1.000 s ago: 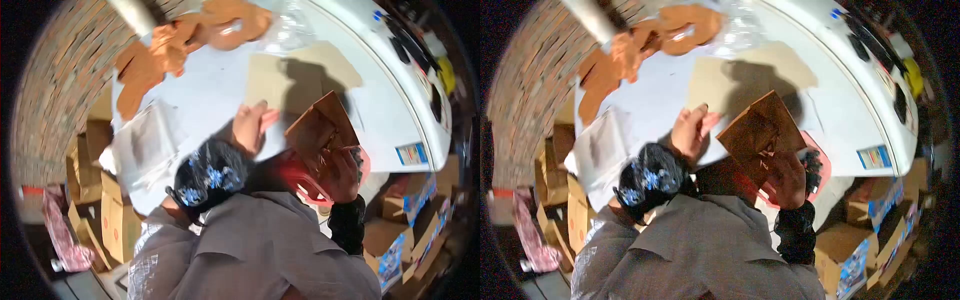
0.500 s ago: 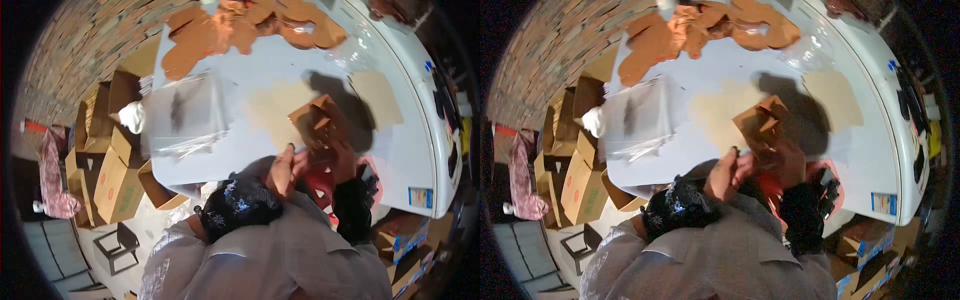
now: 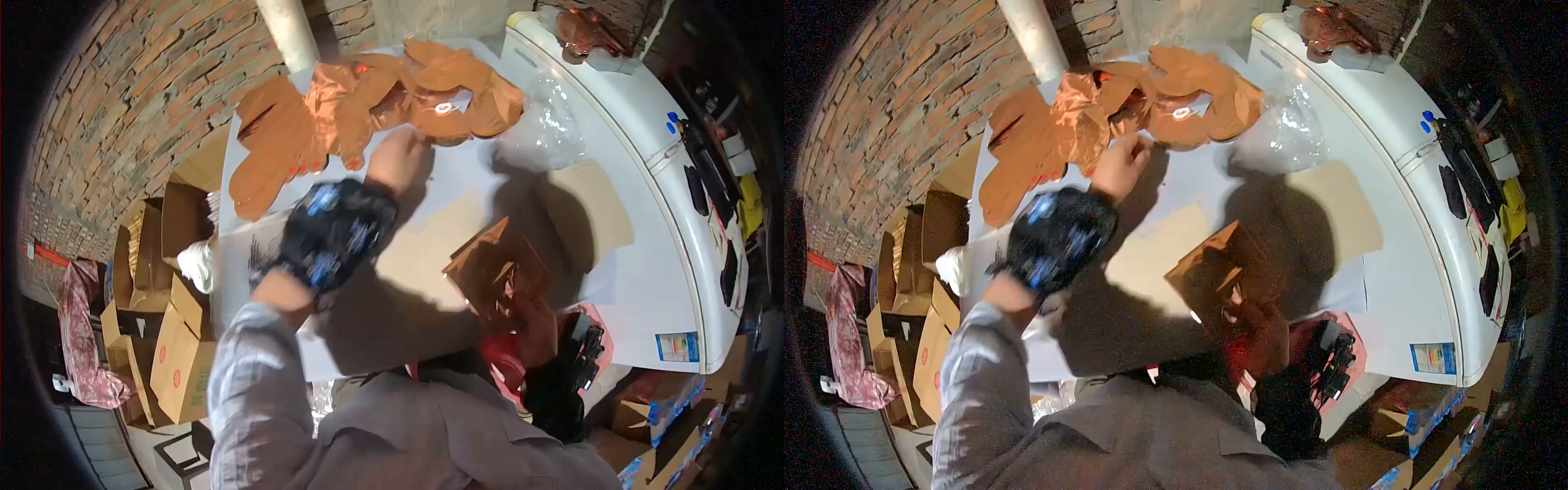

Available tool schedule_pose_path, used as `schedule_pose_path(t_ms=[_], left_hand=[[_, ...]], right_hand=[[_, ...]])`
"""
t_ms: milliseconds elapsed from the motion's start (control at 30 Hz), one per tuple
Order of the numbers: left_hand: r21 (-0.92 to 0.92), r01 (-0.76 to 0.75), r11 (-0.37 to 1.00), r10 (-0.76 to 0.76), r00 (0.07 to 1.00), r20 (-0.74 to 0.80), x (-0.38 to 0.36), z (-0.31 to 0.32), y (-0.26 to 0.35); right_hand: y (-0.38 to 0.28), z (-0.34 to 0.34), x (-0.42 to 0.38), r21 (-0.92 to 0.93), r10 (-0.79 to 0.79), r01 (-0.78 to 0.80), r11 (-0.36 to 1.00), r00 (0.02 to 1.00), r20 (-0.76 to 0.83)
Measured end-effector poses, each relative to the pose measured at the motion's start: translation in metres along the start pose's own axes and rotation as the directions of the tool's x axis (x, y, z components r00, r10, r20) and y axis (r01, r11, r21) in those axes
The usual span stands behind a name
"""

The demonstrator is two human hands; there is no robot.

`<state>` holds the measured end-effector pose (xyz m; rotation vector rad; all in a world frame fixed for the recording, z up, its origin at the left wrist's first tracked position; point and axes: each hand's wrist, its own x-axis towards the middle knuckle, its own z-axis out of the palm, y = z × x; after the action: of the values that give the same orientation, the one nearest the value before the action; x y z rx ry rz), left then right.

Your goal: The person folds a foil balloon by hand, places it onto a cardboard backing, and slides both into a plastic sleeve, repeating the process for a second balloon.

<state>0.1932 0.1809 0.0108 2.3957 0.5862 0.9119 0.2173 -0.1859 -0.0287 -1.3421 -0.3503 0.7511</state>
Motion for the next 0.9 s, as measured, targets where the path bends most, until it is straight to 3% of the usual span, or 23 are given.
schedule_pose_path(t_ms=[33, 100, 133, 200, 267, 367, 467, 500, 533, 567, 600, 667, 733, 833, 867, 900], left_hand=[[0.156, -0.081, 0.984, 0.079, 0.997, 0.016, 0.032, 0.015, -0.014], [0.255, -0.143, 0.956, 0.151, 0.988, -0.012, 0.075, 0.050, -0.034], [0.389, -0.215, 0.896, 0.197, 0.977, 0.086, 0.084, 0.057, -0.033], [0.453, -0.202, 0.868, 0.160, 0.979, 0.129, 0.097, 0.073, -0.030], [0.324, -0.014, 0.946, 0.007, 1.000, 0.022, 0.111, 0.106, -0.049], [0.373, 0.043, 0.927, -0.042, 0.999, -0.009, 0.124, 0.120, -0.054], [0.272, -0.030, 0.962, 0.038, 0.999, -0.026, 0.133, 0.125, -0.064], [0.362, -0.062, 0.930, 0.087, 0.995, -0.054, 0.131, 0.120, -0.063], [0.081, 0.011, 0.997, -0.010, 1.000, -0.003, 0.125, 0.117, -0.073], [0.037, 0.138, 0.990, -0.138, 0.990, -0.001, 0.109, 0.097, -0.060], [-0.081, 0.206, 0.975, -0.199, 0.977, 0.082, 0.077, 0.036, 0.013], [-0.169, 0.151, 0.974, -0.132, 0.984, 0.120, 0.069, 0.048, -0.061], [-0.476, 0.249, 0.843, -0.128, 0.954, 0.271, 0.019, 0.006, -0.031], [-0.669, 0.407, 0.623, -0.174, 0.905, 0.388, -0.072, -0.026, 0.017], [-0.609, 0.424, 0.670, -0.207, 0.895, 0.395, -0.098, -0.027, 0.030], [-0.546, 0.440, 0.713, -0.239, 0.884, 0.401, -0.120, -0.026, 0.041]], right_hand=[[0.001, 0.000, 0.002, 0.018, 0.007, -0.007, 1.000, 1.000, -0.005], [-0.019, 0.018, -0.001, 0.296, 0.208, -0.178, 0.938, 0.975, -0.074], [-0.019, 0.013, -0.001, 0.282, 0.273, -0.239, 0.929, 0.958, -0.089], [-0.009, 0.005, 0.001, 0.231, 0.261, -0.236, 0.944, 0.961, -0.087], [-0.002, 0.000, -0.001, 0.234, 0.271, -0.242, 0.942, 0.957, -0.099], [-0.001, 0.003, -0.001, 0.276, 0.308, -0.265, 0.924, 0.942, -0.129], [-0.017, 0.010, -0.004, 0.256, 0.345, -0.304, 0.918, 0.929, -0.136], [-0.027, 0.015, -0.001, 0.275, 0.356, -0.311, 0.910, 0.926, -0.128], [-0.025, 0.015, -0.003, 0.274, 0.330, -0.289, 0.917, 0.937, -0.113], [-0.024, 0.015, -0.004, 0.275, 0.303, -0.267, 0.924, 0.948, -0.099], [-0.008, 0.006, -0.001, 0.261, 0.214, -0.188, 0.947, 0.974, -0.073], [0.005, -0.014, -0.002, 0.200, 0.111, -0.104, 0.974, 0.994, -0.021], [0.006, -0.028, 0.000, 0.099, 0.088, -0.091, 0.991, 0.996, 0.031], [-0.024, 0.004, -0.003, 0.377, 0.119, -0.072, 0.924, 0.987, -0.104], [-0.009, -0.014, -0.002, 0.025, -0.087, 0.088, 0.996, 0.996, -0.028], [0.007, -0.031, -0.001, -0.301, -0.289, 0.290, 0.909, 0.956, 0.049]])
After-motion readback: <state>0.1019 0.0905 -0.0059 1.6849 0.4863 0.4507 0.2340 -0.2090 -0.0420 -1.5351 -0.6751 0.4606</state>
